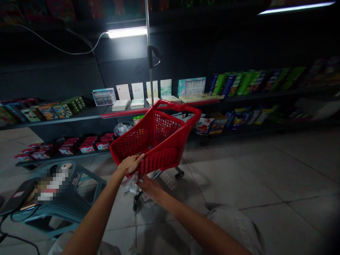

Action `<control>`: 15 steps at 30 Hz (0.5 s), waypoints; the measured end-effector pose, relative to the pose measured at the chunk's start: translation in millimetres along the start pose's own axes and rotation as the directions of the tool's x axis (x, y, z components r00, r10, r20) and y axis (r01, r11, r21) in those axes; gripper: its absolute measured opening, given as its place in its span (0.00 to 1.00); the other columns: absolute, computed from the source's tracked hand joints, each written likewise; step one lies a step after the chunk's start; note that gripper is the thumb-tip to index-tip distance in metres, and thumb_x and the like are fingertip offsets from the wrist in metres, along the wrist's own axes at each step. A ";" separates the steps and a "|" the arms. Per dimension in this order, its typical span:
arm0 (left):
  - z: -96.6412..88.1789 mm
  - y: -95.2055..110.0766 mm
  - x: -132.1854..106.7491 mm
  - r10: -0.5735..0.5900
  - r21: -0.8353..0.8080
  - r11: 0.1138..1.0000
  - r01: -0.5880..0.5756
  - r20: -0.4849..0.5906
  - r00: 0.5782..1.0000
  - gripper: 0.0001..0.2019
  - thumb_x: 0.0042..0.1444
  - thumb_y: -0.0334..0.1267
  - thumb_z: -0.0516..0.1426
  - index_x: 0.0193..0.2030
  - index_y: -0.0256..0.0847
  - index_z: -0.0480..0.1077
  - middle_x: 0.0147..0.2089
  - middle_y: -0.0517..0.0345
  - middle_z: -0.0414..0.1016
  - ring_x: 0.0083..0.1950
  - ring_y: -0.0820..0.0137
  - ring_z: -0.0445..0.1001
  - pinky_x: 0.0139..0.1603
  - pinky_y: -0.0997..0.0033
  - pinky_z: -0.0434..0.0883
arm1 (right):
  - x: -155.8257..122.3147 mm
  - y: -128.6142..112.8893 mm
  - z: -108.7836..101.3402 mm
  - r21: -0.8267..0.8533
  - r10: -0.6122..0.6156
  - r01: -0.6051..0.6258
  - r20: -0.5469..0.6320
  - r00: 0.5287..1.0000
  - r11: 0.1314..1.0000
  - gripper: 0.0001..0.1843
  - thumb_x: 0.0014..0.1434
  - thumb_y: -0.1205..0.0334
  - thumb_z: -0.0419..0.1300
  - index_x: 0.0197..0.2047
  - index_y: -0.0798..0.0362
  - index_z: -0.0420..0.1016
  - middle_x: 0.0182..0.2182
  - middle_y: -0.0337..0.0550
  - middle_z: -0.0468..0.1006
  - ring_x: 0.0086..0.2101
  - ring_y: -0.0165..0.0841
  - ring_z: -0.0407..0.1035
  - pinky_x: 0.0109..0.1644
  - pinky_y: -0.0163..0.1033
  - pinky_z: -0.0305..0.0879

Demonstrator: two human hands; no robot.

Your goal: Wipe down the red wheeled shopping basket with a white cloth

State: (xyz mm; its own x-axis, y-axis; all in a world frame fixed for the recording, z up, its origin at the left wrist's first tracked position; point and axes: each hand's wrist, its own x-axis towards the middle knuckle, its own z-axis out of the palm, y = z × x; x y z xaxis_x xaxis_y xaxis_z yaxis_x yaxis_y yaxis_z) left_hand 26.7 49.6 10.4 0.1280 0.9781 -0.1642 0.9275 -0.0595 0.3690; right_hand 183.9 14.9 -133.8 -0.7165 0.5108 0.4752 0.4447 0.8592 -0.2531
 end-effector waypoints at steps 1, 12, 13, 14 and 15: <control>0.4 -1.0 1.0 0.001 -0.010 1.000 -0.001 0.002 1.000 0.42 0.63 0.69 0.32 0.59 0.47 0.75 0.57 0.47 0.79 0.57 0.55 0.77 0.53 0.64 0.68 | 0.4 3.0 -1.3 -0.040 -0.071 0.072 0.018 0.997 0.997 0.23 0.64 0.73 0.57 0.60 0.47 0.71 0.55 0.48 0.75 0.52 0.40 0.70 0.49 0.42 0.75; -0.1 -13.1 6.6 0.017 -0.056 0.998 -0.012 0.084 0.996 0.44 0.61 0.71 0.32 0.34 0.42 0.80 0.36 0.49 0.82 0.38 0.61 0.78 0.38 0.68 0.66 | -26.4 159.7 -118.2 0.186 0.593 -0.627 -0.599 0.538 0.756 0.18 0.55 0.68 0.55 0.49 0.53 0.76 0.47 0.49 0.73 0.49 0.40 0.67 0.58 0.49 0.66; -0.2 -12.1 6.0 0.016 -0.048 0.999 -0.012 0.078 0.997 0.44 0.61 0.72 0.32 0.32 0.41 0.79 0.33 0.49 0.81 0.36 0.61 0.78 0.37 0.68 0.66 | -31.2 170.5 -117.0 0.259 0.656 -0.680 -0.625 0.423 0.685 0.18 0.53 0.66 0.55 0.47 0.54 0.76 0.45 0.49 0.73 0.47 0.41 0.68 0.56 0.51 0.67; -0.2 -10.9 5.3 0.014 -0.039 0.999 -0.011 0.075 0.997 0.44 0.61 0.72 0.32 0.30 0.41 0.78 0.31 0.49 0.79 0.35 0.61 0.77 0.35 0.68 0.65 | -34.0 177.2 -111.3 0.311 0.699 -0.715 -0.630 0.338 0.626 0.17 0.52 0.64 0.55 0.46 0.56 0.75 0.42 0.50 0.73 0.45 0.42 0.68 0.55 0.52 0.67; -0.2 -9.8 4.8 0.012 -0.031 0.999 -0.009 0.070 0.997 0.44 0.61 0.72 0.32 0.29 0.41 0.77 0.30 0.49 0.78 0.34 0.62 0.77 0.35 0.68 0.64 | -34.4 178.9 -101.6 0.342 0.724 -0.730 -0.623 0.295 0.592 0.18 0.51 0.63 0.55 0.45 0.57 0.74 0.40 0.50 0.74 0.43 0.43 0.68 0.53 0.54 0.67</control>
State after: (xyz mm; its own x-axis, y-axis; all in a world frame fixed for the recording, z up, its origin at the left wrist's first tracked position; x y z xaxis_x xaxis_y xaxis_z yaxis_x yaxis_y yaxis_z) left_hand 18.1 54.9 6.2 0.1631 0.9609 -0.2239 0.9150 -0.0625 0.3985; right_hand 342.7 148.0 -109.9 0.4454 0.7543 0.4824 0.6027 0.1458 -0.7845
